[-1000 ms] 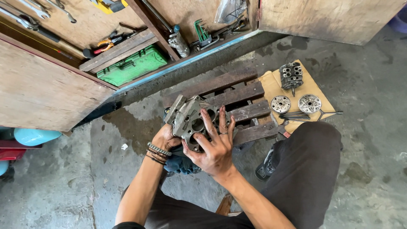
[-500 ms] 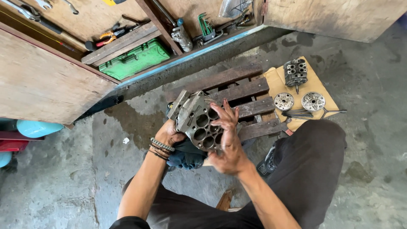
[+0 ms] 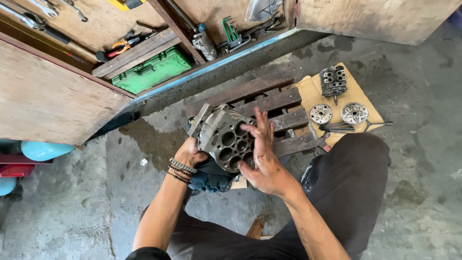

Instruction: Assembling a mechanical component by aligning internal gears and plates and using a hex key.

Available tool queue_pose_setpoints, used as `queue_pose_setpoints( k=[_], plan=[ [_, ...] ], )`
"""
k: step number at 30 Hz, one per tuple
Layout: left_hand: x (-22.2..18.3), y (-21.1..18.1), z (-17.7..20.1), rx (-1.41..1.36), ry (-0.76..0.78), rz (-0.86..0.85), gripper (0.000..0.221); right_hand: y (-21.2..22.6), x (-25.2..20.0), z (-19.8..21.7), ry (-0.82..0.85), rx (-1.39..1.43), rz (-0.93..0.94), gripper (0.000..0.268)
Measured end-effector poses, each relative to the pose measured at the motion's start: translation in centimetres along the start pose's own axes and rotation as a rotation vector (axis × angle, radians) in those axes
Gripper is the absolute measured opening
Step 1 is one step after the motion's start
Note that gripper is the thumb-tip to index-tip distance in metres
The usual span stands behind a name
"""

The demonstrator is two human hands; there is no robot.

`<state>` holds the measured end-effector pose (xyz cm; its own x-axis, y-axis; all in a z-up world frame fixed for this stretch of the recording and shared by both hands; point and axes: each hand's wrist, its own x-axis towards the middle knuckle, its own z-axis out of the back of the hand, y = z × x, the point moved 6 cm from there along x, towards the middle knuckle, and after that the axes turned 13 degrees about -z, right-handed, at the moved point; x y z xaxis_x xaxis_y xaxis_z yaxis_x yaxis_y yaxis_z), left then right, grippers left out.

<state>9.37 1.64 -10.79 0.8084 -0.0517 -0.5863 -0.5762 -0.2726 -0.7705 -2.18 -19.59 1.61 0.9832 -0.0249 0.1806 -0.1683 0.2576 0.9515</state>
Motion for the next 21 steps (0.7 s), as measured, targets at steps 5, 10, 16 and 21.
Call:
queue_pose_setpoints(
  k=[5, 10, 16, 21],
  plan=[
    [1.0, 1.2, 2.0, -0.019, -0.010, -0.006, 0.023, -1.6, 0.2, -1.6, -0.067, -0.284, -0.108, 0.092],
    [4.4, 2.4, 4.1, -0.013, 0.234, -0.011, 0.039, -2.2, 0.4, -1.4, -0.105, -0.320, -0.122, 0.104],
    [2.5, 2.9, 5.0, 0.157, 0.187, 0.015, 0.053, -3.9, 0.5, -2.5, -0.109, -0.310, -0.090, 0.119],
    [2.7, 3.0, 4.7, 0.137, 0.203, 0.024, 0.050, -2.6, 0.6, -1.8, -0.103, -0.285, -0.147, 0.112]
  ],
)
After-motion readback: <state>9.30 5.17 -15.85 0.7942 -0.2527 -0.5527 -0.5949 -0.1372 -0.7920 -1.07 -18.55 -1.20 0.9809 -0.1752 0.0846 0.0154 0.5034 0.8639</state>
